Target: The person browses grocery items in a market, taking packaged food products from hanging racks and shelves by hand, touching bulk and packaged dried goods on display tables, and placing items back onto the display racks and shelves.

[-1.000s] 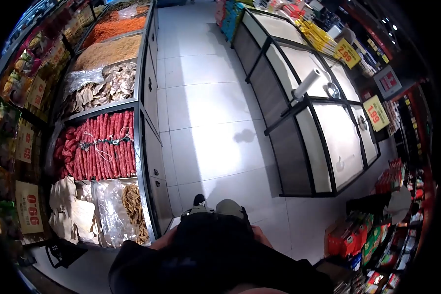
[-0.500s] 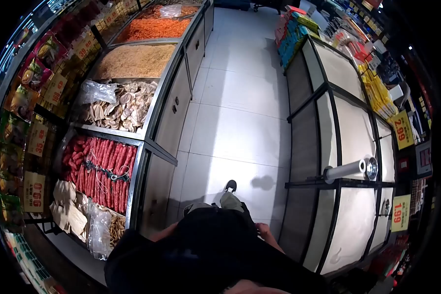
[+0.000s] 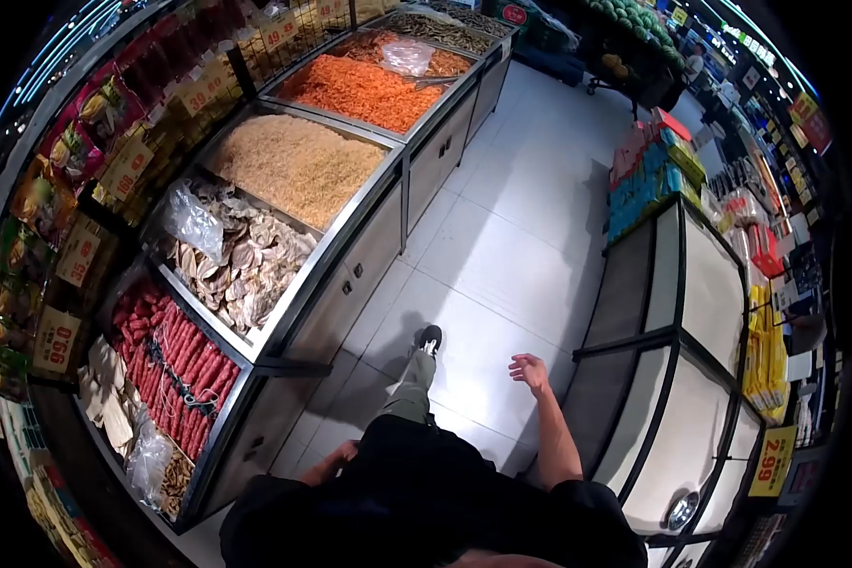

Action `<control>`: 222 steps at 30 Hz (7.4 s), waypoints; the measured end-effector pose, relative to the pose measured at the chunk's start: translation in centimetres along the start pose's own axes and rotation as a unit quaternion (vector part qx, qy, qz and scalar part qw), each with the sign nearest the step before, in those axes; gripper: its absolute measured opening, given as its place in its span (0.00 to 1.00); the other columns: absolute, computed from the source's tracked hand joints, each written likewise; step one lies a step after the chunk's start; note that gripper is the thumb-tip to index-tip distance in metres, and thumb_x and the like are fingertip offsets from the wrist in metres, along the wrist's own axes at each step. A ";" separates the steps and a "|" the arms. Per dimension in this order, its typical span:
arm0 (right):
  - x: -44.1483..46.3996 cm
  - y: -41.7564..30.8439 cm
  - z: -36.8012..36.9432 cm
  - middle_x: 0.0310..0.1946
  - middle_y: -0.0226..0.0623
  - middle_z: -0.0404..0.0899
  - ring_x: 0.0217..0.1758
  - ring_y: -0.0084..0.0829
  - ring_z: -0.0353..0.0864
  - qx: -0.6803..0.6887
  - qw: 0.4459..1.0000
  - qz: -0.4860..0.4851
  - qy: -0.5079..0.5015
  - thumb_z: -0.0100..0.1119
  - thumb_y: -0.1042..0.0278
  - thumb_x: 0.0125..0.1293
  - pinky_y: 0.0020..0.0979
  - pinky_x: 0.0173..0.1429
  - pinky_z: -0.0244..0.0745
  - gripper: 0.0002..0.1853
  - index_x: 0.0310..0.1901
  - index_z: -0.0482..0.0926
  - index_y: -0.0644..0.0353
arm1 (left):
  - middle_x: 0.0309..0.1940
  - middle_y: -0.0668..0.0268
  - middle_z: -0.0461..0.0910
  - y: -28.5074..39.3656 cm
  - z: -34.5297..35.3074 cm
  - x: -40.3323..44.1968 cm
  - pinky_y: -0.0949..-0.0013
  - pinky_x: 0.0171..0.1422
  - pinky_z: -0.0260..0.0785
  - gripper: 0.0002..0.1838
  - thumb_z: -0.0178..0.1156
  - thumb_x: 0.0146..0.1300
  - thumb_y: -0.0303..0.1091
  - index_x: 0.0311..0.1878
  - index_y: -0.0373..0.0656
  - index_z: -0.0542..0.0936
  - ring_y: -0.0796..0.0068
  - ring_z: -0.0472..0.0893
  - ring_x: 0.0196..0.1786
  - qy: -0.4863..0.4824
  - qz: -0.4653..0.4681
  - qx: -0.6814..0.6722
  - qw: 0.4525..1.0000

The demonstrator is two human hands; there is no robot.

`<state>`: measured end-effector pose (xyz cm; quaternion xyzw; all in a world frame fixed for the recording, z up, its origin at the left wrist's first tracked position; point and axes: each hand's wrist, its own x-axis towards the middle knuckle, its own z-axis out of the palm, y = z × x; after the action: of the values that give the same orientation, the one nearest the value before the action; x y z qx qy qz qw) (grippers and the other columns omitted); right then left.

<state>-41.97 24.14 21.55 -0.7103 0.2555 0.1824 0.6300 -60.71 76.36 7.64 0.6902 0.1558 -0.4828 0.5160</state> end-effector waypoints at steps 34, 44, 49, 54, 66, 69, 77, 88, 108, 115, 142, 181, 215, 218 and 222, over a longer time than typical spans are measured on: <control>66.8 -34.6 -33.5 0.33 0.43 0.81 0.30 0.34 0.82 -0.075 0.986 0.130 -0.071 0.49 0.59 0.65 0.31 0.33 0.79 0.18 0.47 0.76 0.66 | 0.26 0.67 0.80 74.4 -6.0 46.2 0.70 0.28 0.71 0.08 0.62 0.52 0.32 0.34 0.41 0.82 0.76 0.78 0.27 0.180 -0.021 -0.186 0.966; 88.9 -62.7 -26.8 0.34 0.41 0.80 0.30 0.28 0.80 -0.121 0.981 -0.083 -0.128 0.47 0.68 0.67 0.28 0.33 0.78 0.14 0.47 0.75 0.67 | 0.27 0.67 0.81 82.2 -8.3 60.8 0.66 0.37 0.71 0.17 0.68 0.52 0.43 0.32 0.35 0.83 0.78 0.76 0.30 0.169 0.011 -0.150 0.974; 93.8 -74.1 -19.5 0.33 0.39 0.81 0.29 0.25 0.79 -0.121 0.959 -0.151 -0.206 0.47 0.71 0.68 0.24 0.33 0.76 0.12 0.47 0.76 0.67 | 0.25 0.67 0.80 95.2 -16.0 65.9 0.65 0.28 0.70 0.18 0.72 0.43 0.42 0.30 0.37 0.83 0.74 0.77 0.30 0.164 0.022 -0.234 0.958; 96.3 -85.0 -14.0 0.34 0.38 0.81 0.32 0.25 0.79 -0.104 0.939 -0.200 -0.259 0.50 0.70 0.68 0.25 0.37 0.76 0.12 0.47 0.76 0.67 | 0.28 0.67 0.80 97.5 -20.2 71.6 0.63 0.32 0.70 0.17 0.69 0.46 0.43 0.36 0.40 0.84 0.73 0.75 0.30 0.010 0.134 -0.073 0.988; 103.6 -106.0 6.6 0.33 0.32 0.80 0.33 0.20 0.77 -0.147 0.763 -0.314 -0.546 0.50 0.72 0.69 0.22 0.39 0.74 0.10 0.46 0.77 0.66 | 0.32 0.64 0.81 105.2 -14.2 70.3 0.67 0.33 0.73 0.12 0.53 0.60 0.34 0.42 0.38 0.80 0.72 0.78 0.29 0.359 -0.020 -0.516 0.778; 104.0 -111.5 11.4 0.33 0.31 0.80 0.35 0.20 0.78 -0.169 0.697 -0.366 -0.593 0.52 0.69 0.68 0.22 0.41 0.74 0.10 0.46 0.78 0.64 | 0.38 0.60 0.82 108.6 -13.1 70.6 0.64 0.41 0.77 0.12 0.45 0.66 0.31 0.46 0.39 0.76 0.67 0.81 0.35 0.386 -0.015 -0.624 0.679; 104.6 -123.1 24.9 0.36 0.33 0.81 0.40 0.25 0.79 -0.103 0.587 -0.577 -0.559 0.58 0.63 0.64 0.26 0.47 0.73 0.16 0.51 0.76 0.60 | 0.35 0.63 0.81 119.9 -10.0 72.4 0.71 0.37 0.75 0.11 0.48 0.65 0.28 0.48 0.39 0.76 0.75 0.80 0.34 0.486 0.008 -0.683 0.545; 98.5 -132.3 43.0 0.43 0.49 0.79 0.49 0.42 0.79 0.011 0.655 -0.661 -0.365 0.72 0.41 0.45 0.37 0.52 0.73 0.40 0.49 0.71 0.67 | 0.37 0.60 0.82 129.6 5.6 79.7 0.69 0.45 0.73 0.13 0.51 0.59 0.26 0.44 0.34 0.80 0.68 0.80 0.39 0.577 -0.016 -0.631 0.518; 98.8 -133.8 26.5 0.40 0.40 0.81 0.39 0.26 0.83 -0.064 0.461 -0.246 -0.850 0.61 0.59 0.61 0.25 0.46 0.81 0.20 0.48 0.73 0.66 | 0.37 0.60 0.83 127.0 -6.9 67.9 0.72 0.38 0.71 0.12 0.48 0.65 0.31 0.47 0.39 0.77 0.70 0.82 0.37 0.532 -0.028 -0.675 0.510; 107.9 -118.7 14.9 0.40 0.39 0.81 0.38 0.28 0.83 -0.162 0.580 -0.160 -0.782 0.62 0.63 0.58 0.30 0.46 0.80 0.23 0.53 0.70 0.65 | 0.25 0.66 0.81 130.5 -24.0 53.3 0.80 0.26 0.61 0.11 0.51 0.69 0.37 0.36 0.40 0.77 0.82 0.79 0.27 0.478 0.152 -0.474 0.724; 107.3 -99.6 -8.3 0.40 0.34 0.79 0.41 0.24 0.80 -0.010 0.885 0.037 -0.464 0.57 0.72 0.63 0.27 0.48 0.76 0.13 0.48 0.73 0.66 | 0.45 0.55 0.79 150.1 -72.3 29.6 0.63 0.43 0.74 0.30 0.67 0.55 0.46 0.54 0.37 0.71 0.67 0.80 0.42 0.798 0.275 -0.217 0.490; 105.7 -99.8 -0.7 0.54 0.42 0.71 0.56 0.32 0.71 -0.269 0.779 -0.191 -0.534 0.68 0.56 0.56 0.31 0.60 0.66 0.24 0.51 0.77 0.61 | 0.51 0.61 0.76 139.5 -30.3 65.3 0.67 0.56 0.71 0.17 0.44 0.72 0.31 0.60 0.37 0.68 0.72 0.77 0.51 0.272 0.333 -0.566 0.704; 111.7 -96.8 -8.1 0.51 0.42 0.76 0.51 0.37 0.79 0.102 0.842 0.181 -0.498 0.53 0.65 0.68 0.39 0.55 0.77 0.21 0.59 0.65 0.61 | 0.53 0.47 0.74 142.5 -71.5 25.8 0.59 0.59 0.67 0.53 0.71 0.41 0.62 0.62 0.31 0.65 0.57 0.75 0.54 0.938 0.183 -0.054 0.289; 111.0 -97.1 -8.0 0.51 0.42 0.76 0.50 0.37 0.80 0.109 0.840 0.171 -0.503 0.53 0.66 0.68 0.39 0.54 0.78 0.21 0.59 0.65 0.61 | 0.46 0.54 0.79 143.1 -70.9 24.4 0.65 0.50 0.71 0.46 0.73 0.40 0.60 0.56 0.33 0.72 0.66 0.79 0.46 0.888 0.198 -0.104 0.401; 110.8 -96.4 -8.3 0.55 0.46 0.73 0.53 0.42 0.78 0.098 0.842 0.141 -0.511 0.50 0.62 0.69 0.47 0.55 0.77 0.22 0.60 0.63 0.64 | 0.40 0.65 0.82 143.9 -68.4 22.8 0.72 0.45 0.76 0.25 0.68 0.54 0.48 0.50 0.42 0.77 0.75 0.83 0.36 0.585 0.516 -0.315 0.540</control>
<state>103.63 8.44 35.64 -0.4076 0.0109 0.5801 0.7051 87.57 68.66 69.69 0.5732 0.1818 0.4586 0.6542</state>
